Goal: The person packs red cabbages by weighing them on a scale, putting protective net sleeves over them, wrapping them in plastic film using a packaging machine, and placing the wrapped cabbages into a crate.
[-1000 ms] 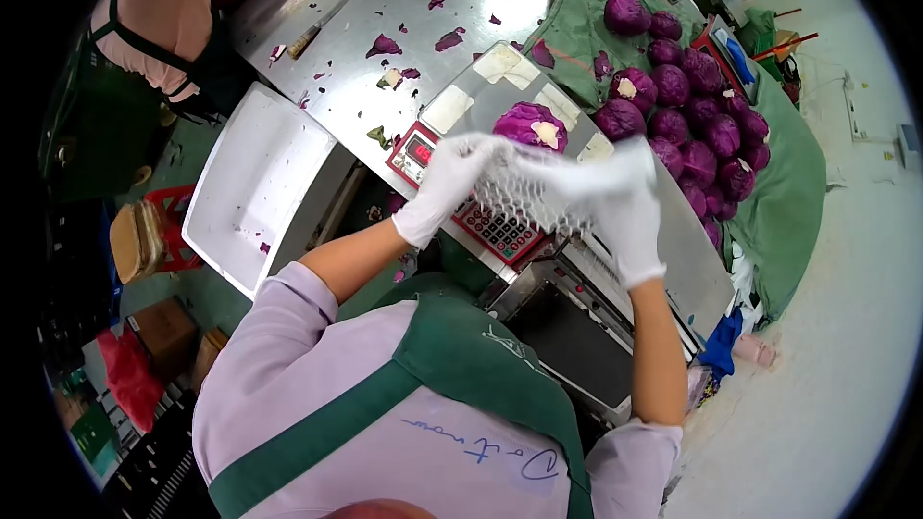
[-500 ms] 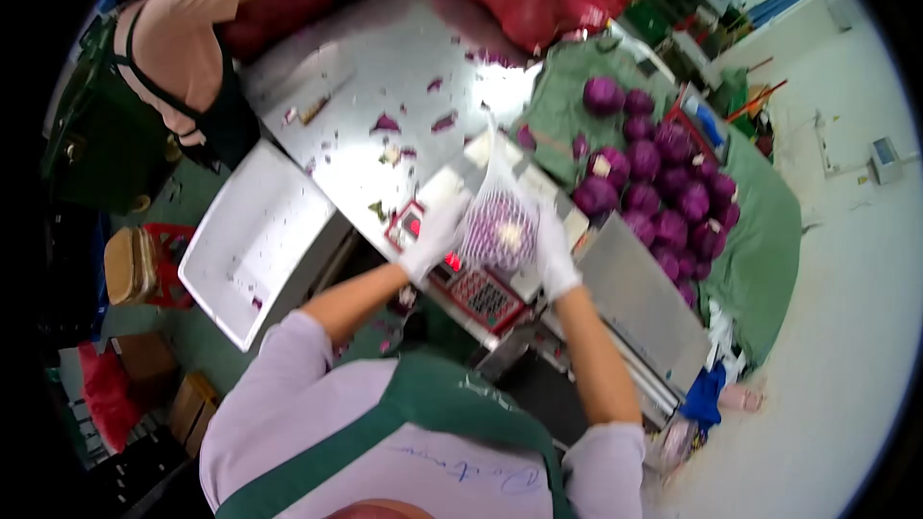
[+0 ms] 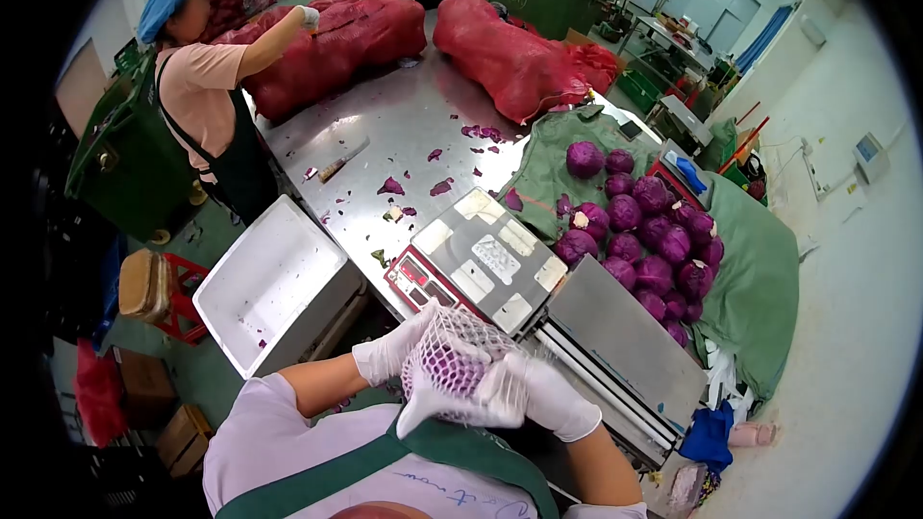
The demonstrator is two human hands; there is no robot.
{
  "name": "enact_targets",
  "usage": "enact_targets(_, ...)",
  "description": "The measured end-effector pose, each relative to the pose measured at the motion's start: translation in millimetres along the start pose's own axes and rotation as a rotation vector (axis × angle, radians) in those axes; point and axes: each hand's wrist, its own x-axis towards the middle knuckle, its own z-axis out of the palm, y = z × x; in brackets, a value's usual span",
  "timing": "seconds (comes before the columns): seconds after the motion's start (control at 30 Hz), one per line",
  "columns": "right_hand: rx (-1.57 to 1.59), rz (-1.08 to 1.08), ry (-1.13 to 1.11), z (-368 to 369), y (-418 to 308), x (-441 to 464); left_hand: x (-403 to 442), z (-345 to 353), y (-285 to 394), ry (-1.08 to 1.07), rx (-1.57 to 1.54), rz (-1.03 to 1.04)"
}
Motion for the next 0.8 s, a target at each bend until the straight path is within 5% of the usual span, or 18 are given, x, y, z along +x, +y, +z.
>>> enact_targets(0.03,-0.398,0.1,0.15,27.7,-2.9,-9.6,2.1,7.0,-8.1,0.01,-0.034,0.007)
enact_targets(0.13,-0.282,-0.113,0.038,41.2,3.3,-40.5,16.4,29.2,-36.9,-0.021,-0.16,-0.015)
enact_targets(0.27,0.091,-0.384,0.234,-38.5,28.9,-72.0,16.1,82.5,-60.9,-0.09,-0.294,-0.133)
enact_targets(0.4,-0.452,-0.249,0.734,-22.1,70.1,-103.8,30.2,84.7,-85.1,-0.191,-0.409,-0.026)
enact_targets(0.47,-0.211,-0.309,0.682,-19.4,82.0,-130.8,30.3,103.9,-93.2,0.016,-0.265,0.004)
enact_targets(0.53,0.238,-0.376,0.333,-1.9,85.3,-149.6,32.3,112.7,-107.3,-0.085,-0.306,0.12)
enact_targets(0.57,0.321,-0.201,0.278,9.9,82.1,-161.3,42.1,111.4,-119.3,-0.017,-0.217,0.155)
enact_targets(0.67,0.539,-0.182,0.388,13.8,92.5,-170.2,39.0,145.1,-143.4,-0.155,-0.034,0.131)
enact_targets(0.7,0.538,-0.178,0.382,12.4,92.7,-173.6,34.0,166.7,-146.3,-0.038,0.176,0.157)
enact_targets(0.8,0.472,-0.392,0.486,8.0,88.5,-183.8,24.7,187.4,-135.3,-0.099,0.68,0.32)
